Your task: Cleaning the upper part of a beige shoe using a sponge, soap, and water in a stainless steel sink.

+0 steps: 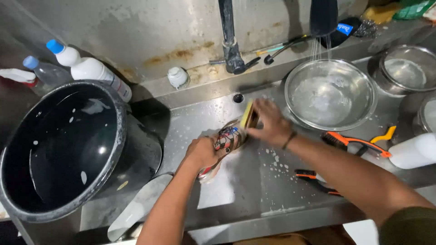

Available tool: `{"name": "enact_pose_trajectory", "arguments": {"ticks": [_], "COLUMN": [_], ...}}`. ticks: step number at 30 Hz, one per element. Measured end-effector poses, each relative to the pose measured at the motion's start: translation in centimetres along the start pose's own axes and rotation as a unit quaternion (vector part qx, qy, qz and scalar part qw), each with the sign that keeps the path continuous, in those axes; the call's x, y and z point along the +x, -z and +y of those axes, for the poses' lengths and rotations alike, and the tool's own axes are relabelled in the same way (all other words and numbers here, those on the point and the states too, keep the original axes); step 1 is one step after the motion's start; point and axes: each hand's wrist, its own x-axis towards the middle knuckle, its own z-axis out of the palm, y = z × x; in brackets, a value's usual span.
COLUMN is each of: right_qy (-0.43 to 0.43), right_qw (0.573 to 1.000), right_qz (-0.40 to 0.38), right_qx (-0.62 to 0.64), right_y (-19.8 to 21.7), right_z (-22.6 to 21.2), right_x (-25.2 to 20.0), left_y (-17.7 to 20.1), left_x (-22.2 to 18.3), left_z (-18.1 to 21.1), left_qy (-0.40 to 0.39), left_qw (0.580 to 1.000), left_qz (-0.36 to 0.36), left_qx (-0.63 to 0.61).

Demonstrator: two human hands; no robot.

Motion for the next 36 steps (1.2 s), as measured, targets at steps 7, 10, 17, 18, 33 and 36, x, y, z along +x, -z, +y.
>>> {"name": "enact_pose_trajectory", "arguments": {"ticks": [7,10,17,18,33,36], "right_qy": [0.103,0.029,-0.252,-0.194,-0.075,-0.069], "right_qw": [0.978,0.988,0.916,0.932,0.959,0.955], "right_qz": [-0.133,0.118,0.112,0.152,0.086,0.106], "right_qx": [0.120,-0.093,0.291,0.265,0.261,0.269], "right_y": [-3.0,0.7,-0.8,-0.7,-5.1,-3.6], "right_z": [-4.1,-0.7,-4.8,-6.2,-13.0,-11.9], "right_x": [-8.1,-4.4,-1.3,0.5,6.0,6.6], "left_y": [-0.4,-2.5,-9.7,-9.8,-0.6,-3.3], "left_x": [0.0,0.0,0.9,0.7,-8.1,-4.8], "left_z": [-0.2,-1.1,2.8,3.0,1.1,-5.4], "left_qy": [0.056,0.083,0.040,0.005,-0.047,0.021], "left_qw": [0.992,0.963,0.788,0.759,0.733,0.804], "left_qz": [0.104,0.179,0.283,0.267,0.217,0.253], "left_qx": [-0.031,-0.184,-0.545,-0.593,-0.643,-0.537]}}
